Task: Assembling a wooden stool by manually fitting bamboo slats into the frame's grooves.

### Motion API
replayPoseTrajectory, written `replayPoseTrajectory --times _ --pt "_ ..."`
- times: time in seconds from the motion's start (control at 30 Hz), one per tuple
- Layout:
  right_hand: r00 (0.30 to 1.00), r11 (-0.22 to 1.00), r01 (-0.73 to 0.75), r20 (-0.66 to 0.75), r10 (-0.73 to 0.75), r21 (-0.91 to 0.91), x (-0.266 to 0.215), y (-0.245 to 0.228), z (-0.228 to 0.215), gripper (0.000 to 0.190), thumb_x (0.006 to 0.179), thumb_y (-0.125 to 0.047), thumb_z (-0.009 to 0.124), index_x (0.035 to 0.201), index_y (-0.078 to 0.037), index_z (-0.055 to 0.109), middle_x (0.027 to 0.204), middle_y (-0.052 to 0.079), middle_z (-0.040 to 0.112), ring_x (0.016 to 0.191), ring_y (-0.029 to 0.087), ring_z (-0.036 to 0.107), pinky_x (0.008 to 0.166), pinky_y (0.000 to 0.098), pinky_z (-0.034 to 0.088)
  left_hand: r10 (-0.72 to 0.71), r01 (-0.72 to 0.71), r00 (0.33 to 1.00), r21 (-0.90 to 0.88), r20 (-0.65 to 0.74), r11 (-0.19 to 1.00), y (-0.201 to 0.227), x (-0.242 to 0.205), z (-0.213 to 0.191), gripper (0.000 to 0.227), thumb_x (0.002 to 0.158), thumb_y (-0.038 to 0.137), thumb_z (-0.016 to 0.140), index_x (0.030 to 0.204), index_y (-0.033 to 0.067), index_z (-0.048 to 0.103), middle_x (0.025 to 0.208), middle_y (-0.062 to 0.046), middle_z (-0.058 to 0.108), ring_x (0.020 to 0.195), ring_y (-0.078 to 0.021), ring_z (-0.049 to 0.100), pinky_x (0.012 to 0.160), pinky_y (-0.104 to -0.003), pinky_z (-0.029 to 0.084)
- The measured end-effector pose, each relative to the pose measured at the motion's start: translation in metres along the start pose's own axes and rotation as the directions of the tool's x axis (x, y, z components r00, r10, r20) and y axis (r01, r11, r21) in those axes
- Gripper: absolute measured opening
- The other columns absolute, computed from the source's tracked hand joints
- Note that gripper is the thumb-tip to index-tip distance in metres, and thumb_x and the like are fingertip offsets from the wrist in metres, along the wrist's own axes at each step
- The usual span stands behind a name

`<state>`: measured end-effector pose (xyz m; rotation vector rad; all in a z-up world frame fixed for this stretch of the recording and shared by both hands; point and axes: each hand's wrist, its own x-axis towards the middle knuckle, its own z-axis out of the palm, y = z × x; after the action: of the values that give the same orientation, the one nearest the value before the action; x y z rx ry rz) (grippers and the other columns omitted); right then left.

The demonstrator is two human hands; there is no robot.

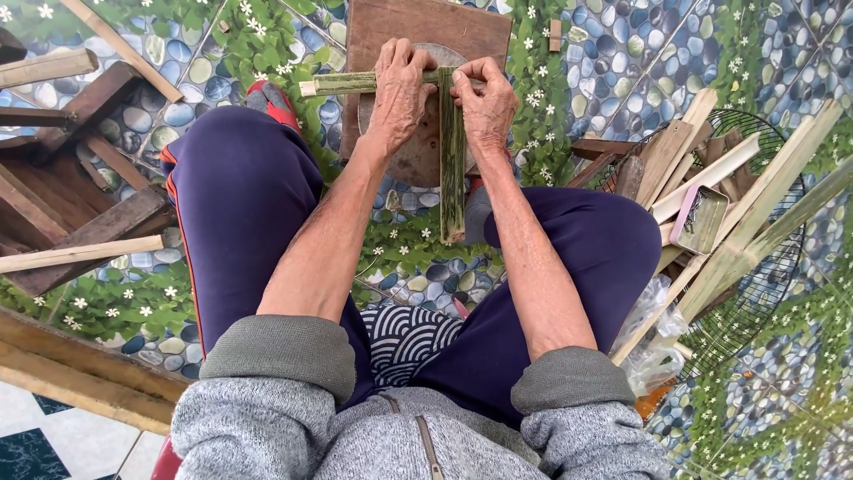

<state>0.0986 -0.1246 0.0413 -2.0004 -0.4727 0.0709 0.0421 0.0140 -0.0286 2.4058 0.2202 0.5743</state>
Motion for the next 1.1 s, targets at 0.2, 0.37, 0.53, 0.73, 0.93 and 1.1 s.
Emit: replayPoseTrajectory --times 0.2,0.37,0.53,0.73,0.93,1.1 --pt "0.999 0.999 0.043 0.018 -0.043 0.019 0.000 0.001 -0.001 0.012 0.096 -0.015 0.070 0.085 -0.015 0.064 0.075 -0.005 0.069 0.070 0.012 0.078 0.061 0.0245 0.066 -0.015 0.015 1.000 -0.012 -0.005 1.000 -0.003 0.001 0.004 0.042 0.074 0.006 0.087 0.103 0.0097 0.058 0.102 -0.009 0.044 0.100 -0.0316 0.043 0.083 -0.045 0.042" --pt "0.999 0.999 -0.009 0.039 0.007 0.043 0.002 0.000 -0.003 0.012 0.094 -0.015 0.070 0.085 -0.015 0.064 0.075 -0.005 0.069 0.070 0.012 0.079 0.060 0.0235 0.067 0.029 -0.028 0.999 0.025 -0.026 0.999 0.000 0.002 0.001 0.050 0.073 0.005 0.088 0.115 0.0139 0.064 0.099 -0.009 0.039 0.096 -0.0314 0.041 0.083 -0.044 0.041" --pt "0.999 0.997 -0.039 0.034 0.036 0.069 0.006 0.006 -0.001 0.012 0.093 -0.013 0.071 0.084 -0.014 0.063 0.073 -0.005 0.068 0.069 0.011 0.079 0.058 0.0216 0.066 0.039 -0.037 0.998 0.047 -0.046 0.998 0.002 0.004 0.001 0.043 0.075 0.006 0.087 0.111 0.0178 0.065 0.097 -0.009 0.037 0.094 -0.0307 0.041 0.081 -0.043 0.041" --pt "0.995 0.992 -0.094 0.034 0.091 0.088 0.004 0.014 0.001 0.010 0.094 -0.019 0.071 0.088 -0.014 0.065 0.078 -0.004 0.069 0.071 0.013 0.080 0.054 0.0223 0.066 0.025 -0.024 0.999 0.018 -0.045 1.000 0.005 0.003 -0.003 0.043 0.075 0.003 0.084 0.109 0.0173 0.063 0.097 -0.009 0.037 0.093 -0.0300 0.040 0.080 -0.043 0.039" --pt "0.989 0.973 -0.147 0.023 0.145 0.176 0.001 0.022 0.003 0.010 0.093 -0.021 0.071 0.088 -0.014 0.067 0.078 -0.005 0.067 0.072 0.011 0.077 0.060 0.0229 0.067 0.061 -0.061 0.997 0.012 -0.055 0.998 0.009 0.002 -0.009 0.043 0.075 0.001 0.083 0.110 0.0158 0.063 0.096 -0.009 0.038 0.093 -0.0304 0.041 0.082 -0.042 0.040" --pt "0.993 0.980 -0.117 0.016 0.116 0.162 0.000 0.021 -0.001 0.009 0.093 -0.021 0.070 0.089 -0.015 0.067 0.077 -0.003 0.070 0.073 0.010 0.077 0.060 0.0235 0.068 0.100 -0.099 0.993 0.024 -0.060 0.995 0.017 0.002 -0.016 0.043 0.078 -0.005 0.077 0.111 0.0131 0.057 0.097 -0.009 0.035 0.092 -0.0288 0.037 0.082 -0.041 0.038"
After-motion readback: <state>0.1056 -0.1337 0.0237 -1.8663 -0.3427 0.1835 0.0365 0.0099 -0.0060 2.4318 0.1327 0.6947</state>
